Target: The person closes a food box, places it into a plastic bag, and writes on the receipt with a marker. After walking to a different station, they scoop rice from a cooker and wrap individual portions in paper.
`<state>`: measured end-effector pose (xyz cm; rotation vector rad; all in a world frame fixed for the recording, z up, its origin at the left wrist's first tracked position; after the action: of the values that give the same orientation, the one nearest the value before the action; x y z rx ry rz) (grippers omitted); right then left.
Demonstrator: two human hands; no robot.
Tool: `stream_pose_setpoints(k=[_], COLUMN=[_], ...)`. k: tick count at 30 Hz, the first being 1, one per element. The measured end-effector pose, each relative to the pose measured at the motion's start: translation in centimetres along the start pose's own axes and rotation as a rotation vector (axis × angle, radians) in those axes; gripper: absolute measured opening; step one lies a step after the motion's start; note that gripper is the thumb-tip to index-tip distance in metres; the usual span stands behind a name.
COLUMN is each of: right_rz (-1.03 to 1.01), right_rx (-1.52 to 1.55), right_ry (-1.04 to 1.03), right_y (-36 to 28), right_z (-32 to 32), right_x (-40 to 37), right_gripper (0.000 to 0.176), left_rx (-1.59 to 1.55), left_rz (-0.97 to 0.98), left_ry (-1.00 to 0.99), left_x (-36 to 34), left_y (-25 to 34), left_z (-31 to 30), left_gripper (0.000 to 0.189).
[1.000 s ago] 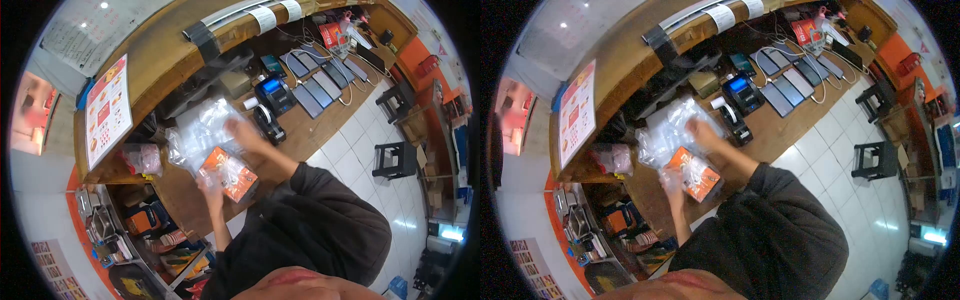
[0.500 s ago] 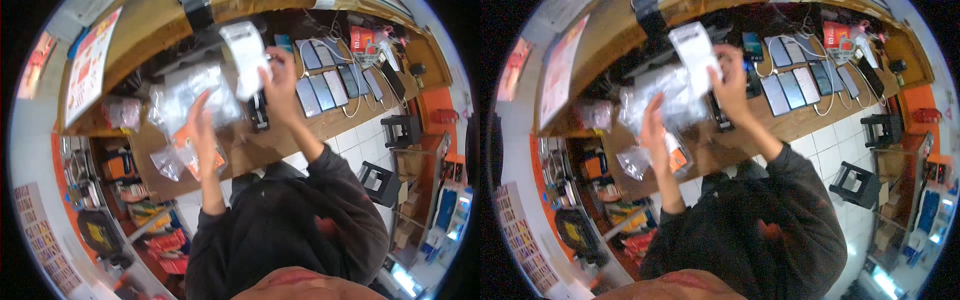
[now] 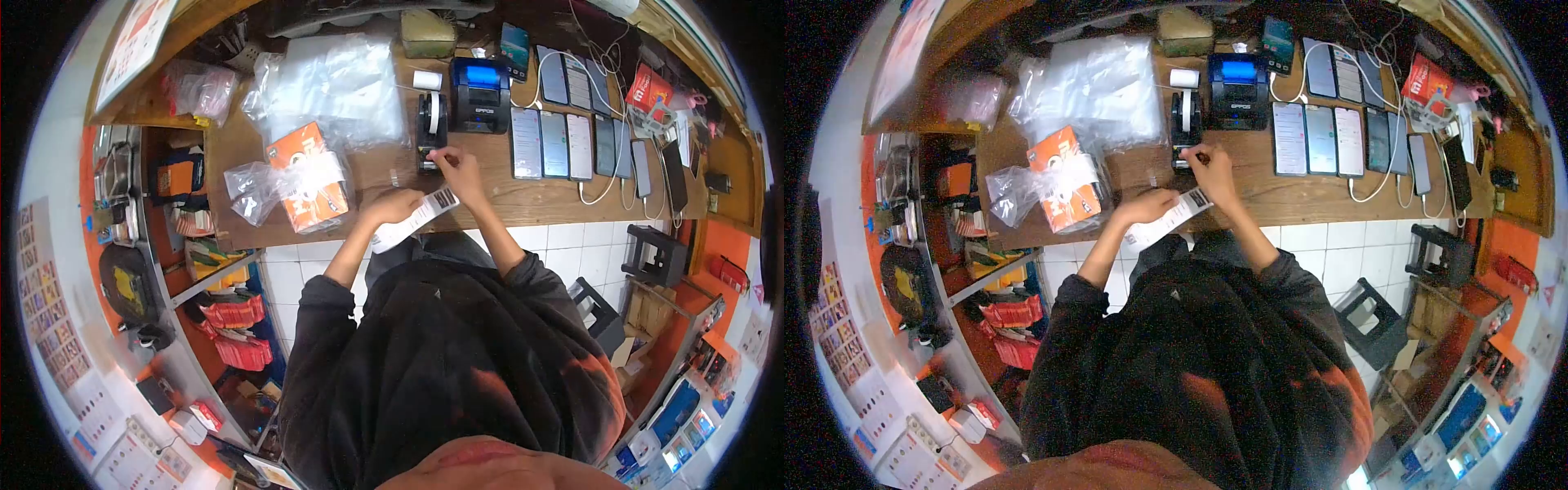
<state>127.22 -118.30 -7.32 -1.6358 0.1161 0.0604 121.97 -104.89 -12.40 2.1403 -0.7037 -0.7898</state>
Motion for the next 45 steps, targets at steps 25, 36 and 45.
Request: stream_pose_setpoints(k=[25,36,45], right_rz=[0.737,-0.149,0.175], right_rx=[1.02,-0.036,0.31], right_ry=[0.168,-0.833,-0.765], right_y=[7.4,-14.2,-2.8], right_z=[1.8,16.6,18.0], right_x=[-13.4,-4.3,-3.1], right_gripper=[0.026,0.048,0.035], left_rx=[0.02,-0.053,-0.274], left_rz=[-0.351,-0.719,-0.697], left_ry=[0.503,1.516,1.797], left_x=[-2.3,-23.7,-23.6], left_y=[0.7,4.0,-1.4], left_z=[-3.8,-11.3,-9.0], left_gripper=[0.026,0.018,0.03])
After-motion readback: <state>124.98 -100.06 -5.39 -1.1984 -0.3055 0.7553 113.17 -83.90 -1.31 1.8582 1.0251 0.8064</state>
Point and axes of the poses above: each hand's wrist, its own x-axis towards the middle knuckle, its own z-axis out of the palm, y = z × x, the point moved 8 cm from there along x, towards the middle knuckle, and after that the axes turned 15 degrees about x, right-handed, at the moved point
